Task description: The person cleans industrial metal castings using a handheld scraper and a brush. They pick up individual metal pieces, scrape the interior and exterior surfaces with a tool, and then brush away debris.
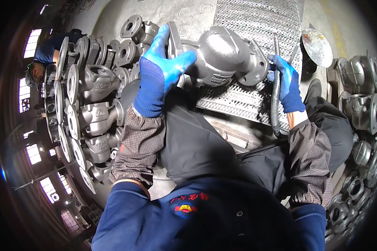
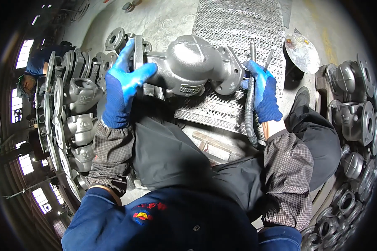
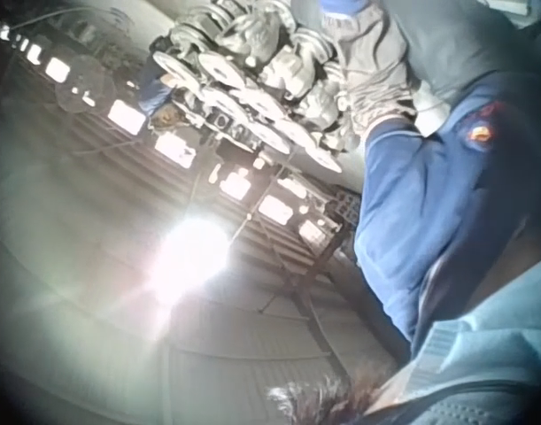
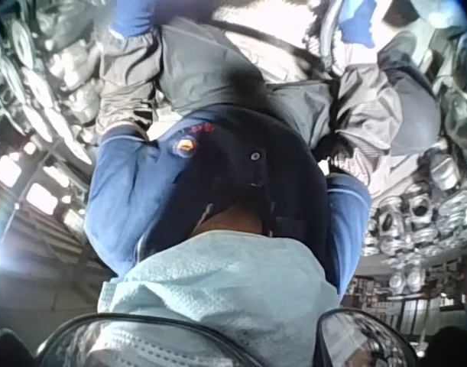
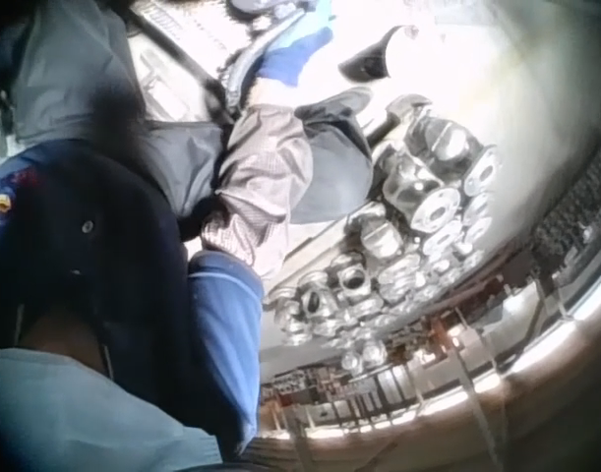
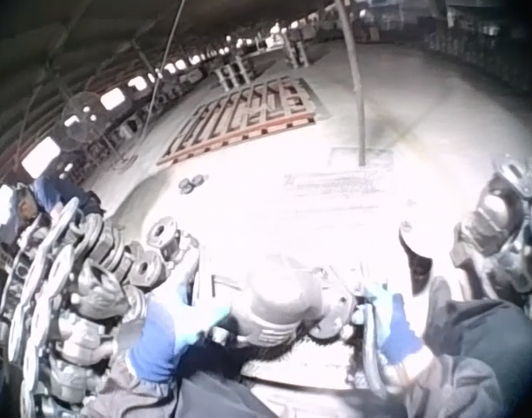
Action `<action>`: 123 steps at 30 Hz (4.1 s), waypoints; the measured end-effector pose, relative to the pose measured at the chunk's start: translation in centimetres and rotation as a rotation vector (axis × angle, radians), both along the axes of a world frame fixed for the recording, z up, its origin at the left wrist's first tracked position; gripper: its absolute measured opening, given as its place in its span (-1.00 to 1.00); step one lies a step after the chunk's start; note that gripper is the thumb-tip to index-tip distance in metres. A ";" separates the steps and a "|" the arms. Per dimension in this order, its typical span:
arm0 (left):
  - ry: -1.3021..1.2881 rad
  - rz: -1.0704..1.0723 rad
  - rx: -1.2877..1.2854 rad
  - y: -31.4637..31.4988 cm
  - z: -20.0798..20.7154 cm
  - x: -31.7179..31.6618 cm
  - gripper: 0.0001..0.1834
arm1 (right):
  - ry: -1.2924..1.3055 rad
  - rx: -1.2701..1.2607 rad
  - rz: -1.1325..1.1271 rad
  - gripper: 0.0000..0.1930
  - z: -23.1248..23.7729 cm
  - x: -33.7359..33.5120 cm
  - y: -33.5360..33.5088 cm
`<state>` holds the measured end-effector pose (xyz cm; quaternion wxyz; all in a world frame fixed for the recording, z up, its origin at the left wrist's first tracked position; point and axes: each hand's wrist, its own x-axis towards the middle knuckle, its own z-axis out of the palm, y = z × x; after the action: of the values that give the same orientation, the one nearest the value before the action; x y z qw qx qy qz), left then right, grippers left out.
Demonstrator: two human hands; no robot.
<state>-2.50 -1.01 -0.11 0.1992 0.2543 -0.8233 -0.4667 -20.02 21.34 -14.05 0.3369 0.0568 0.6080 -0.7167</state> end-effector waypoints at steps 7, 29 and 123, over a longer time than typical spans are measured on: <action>-0.003 0.068 -0.034 0.1 0.3 0.1 -0.53 | 0.011 0.002 0.012 -0.62 0.6 -0.3 -0.4; 0.110 -0.039 -0.250 -4.5 -2.9 0.4 -0.57 | 0.037 -0.096 -0.024 -0.62 2.0 0.5 -2.3; 0.017 0.034 0.000 -3.2 -3.5 -0.4 -0.34 | 0.404 0.260 0.310 -0.54 1.5 -6.4 -1.5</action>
<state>-2.90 -4.19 -3.58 0.2142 0.2642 -0.8171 -0.4655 -26.47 19.83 -12.60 0.3045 -0.1379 0.7510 -0.5694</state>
